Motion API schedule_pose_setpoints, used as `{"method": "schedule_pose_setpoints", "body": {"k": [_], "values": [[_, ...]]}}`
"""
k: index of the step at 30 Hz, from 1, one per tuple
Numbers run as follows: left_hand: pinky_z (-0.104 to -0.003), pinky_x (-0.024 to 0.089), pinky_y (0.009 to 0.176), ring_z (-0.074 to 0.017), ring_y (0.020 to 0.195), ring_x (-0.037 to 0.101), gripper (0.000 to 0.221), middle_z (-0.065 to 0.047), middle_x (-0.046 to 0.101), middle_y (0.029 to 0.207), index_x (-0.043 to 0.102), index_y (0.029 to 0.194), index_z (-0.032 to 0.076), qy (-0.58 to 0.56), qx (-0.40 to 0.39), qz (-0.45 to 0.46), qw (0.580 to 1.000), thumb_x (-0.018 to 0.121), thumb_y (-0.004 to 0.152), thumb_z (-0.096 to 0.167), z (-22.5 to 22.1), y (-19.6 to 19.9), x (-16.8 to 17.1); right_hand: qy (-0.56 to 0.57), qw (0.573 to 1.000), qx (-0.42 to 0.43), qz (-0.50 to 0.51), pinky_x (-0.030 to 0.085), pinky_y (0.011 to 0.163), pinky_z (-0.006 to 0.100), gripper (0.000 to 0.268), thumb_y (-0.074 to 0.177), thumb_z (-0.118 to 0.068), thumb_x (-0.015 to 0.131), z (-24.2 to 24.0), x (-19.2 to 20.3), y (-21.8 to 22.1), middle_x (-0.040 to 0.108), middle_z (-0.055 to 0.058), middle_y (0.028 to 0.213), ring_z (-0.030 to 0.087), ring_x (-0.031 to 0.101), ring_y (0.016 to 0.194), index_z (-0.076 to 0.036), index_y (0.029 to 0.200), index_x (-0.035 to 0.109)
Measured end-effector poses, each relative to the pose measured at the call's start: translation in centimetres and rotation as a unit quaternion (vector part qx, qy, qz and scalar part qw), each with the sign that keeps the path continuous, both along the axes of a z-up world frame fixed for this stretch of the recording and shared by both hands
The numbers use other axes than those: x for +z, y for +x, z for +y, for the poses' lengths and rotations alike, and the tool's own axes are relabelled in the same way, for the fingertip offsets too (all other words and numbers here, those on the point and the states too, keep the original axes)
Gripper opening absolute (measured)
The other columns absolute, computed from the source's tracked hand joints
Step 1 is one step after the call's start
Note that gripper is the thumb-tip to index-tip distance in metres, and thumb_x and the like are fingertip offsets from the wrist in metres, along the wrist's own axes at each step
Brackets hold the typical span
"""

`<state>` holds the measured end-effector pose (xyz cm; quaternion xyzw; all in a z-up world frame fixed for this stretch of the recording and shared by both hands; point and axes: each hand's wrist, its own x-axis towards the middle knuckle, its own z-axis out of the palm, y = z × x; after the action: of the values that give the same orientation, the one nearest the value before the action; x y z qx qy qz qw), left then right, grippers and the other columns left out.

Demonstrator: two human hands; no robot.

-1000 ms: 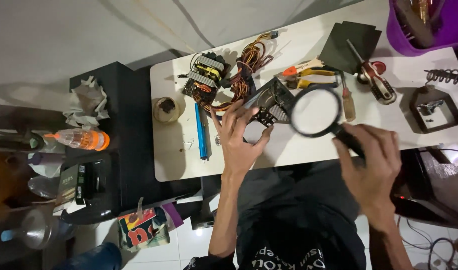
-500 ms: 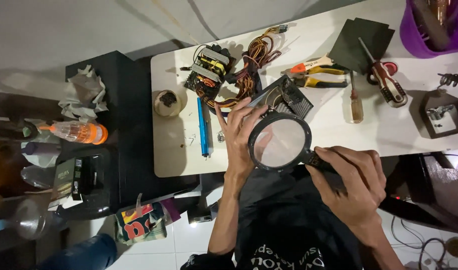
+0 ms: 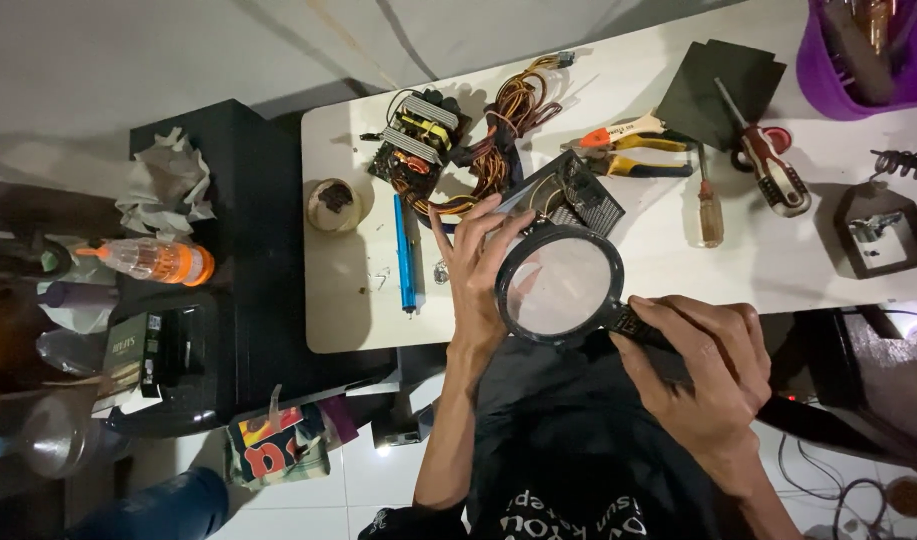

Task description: Repairing an electronic device by soldering and desoldering components on a circuit board using various tools.

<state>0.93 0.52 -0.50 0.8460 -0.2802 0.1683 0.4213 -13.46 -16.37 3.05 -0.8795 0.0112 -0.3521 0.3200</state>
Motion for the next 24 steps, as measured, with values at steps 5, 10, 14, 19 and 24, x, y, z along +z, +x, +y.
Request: {"method": "schedule_pose_setpoints", "body": {"k": [5,10,14,19,24], "values": [[-0.067,-0.004,0.132,-0.0272,0.132,0.055,0.051,-0.004,0.058,0.117,0.069,0.128,0.013,0.001,-0.006,0.020,1.000,0.079,0.078,0.022,0.12,-0.10,-0.21,0.007,1.000,0.004,0.003,0.049,0.088,0.038,0.037,0.078,0.002,0.092,-0.01,-0.27,-0.04,0.070,0.015,0.108,0.024,0.062,0.092,0.002,0.111,0.076],[-0.066,-0.002,0.133,-0.0273,0.132,0.056,0.052,-0.004,0.059,0.117,0.069,0.128,0.014,0.003,-0.003,0.012,1.000,0.080,0.078,0.017,0.11,-0.08,-0.15,0.009,1.000,0.002,0.010,0.048,0.088,0.037,0.039,0.079,0.002,0.092,0.07,-0.07,-0.09,0.070,0.014,0.110,0.023,0.061,0.092,0.001,0.114,0.076],[-0.069,-0.003,0.132,-0.0284,0.133,0.055,0.051,-0.005,0.058,0.119,0.069,0.128,0.013,-0.004,-0.007,0.022,1.000,0.078,0.078,0.017,0.11,-0.10,-0.04,0.010,1.000,0.002,0.007,0.049,0.088,0.037,0.038,0.079,0.002,0.093,0.08,-0.23,-0.05,0.070,0.015,0.110,0.023,0.061,0.093,0.001,0.112,0.076],[-0.069,-0.003,0.132,-0.0279,0.132,0.056,0.052,-0.004,0.060,0.117,0.070,0.127,0.015,0.004,-0.003,0.020,1.000,0.080,0.077,0.023,0.14,0.03,-0.58,0.016,1.000,-0.003,0.013,0.051,0.085,0.036,0.038,0.079,0.001,0.093,0.11,-0.48,-0.09,0.069,0.014,0.110,0.025,0.060,0.095,-0.001,0.113,0.076],[-0.071,-0.004,0.131,-0.0284,0.133,0.055,0.054,-0.004,0.059,0.118,0.069,0.128,0.013,-0.002,-0.007,0.019,1.000,0.082,0.077,0.026,0.18,0.03,-0.70,0.010,1.000,-0.002,0.008,0.050,0.087,0.037,0.037,0.080,0.002,0.093,0.26,-0.14,-0.01,0.070,0.014,0.109,0.025,0.060,0.093,0.001,0.112,0.076]]}}
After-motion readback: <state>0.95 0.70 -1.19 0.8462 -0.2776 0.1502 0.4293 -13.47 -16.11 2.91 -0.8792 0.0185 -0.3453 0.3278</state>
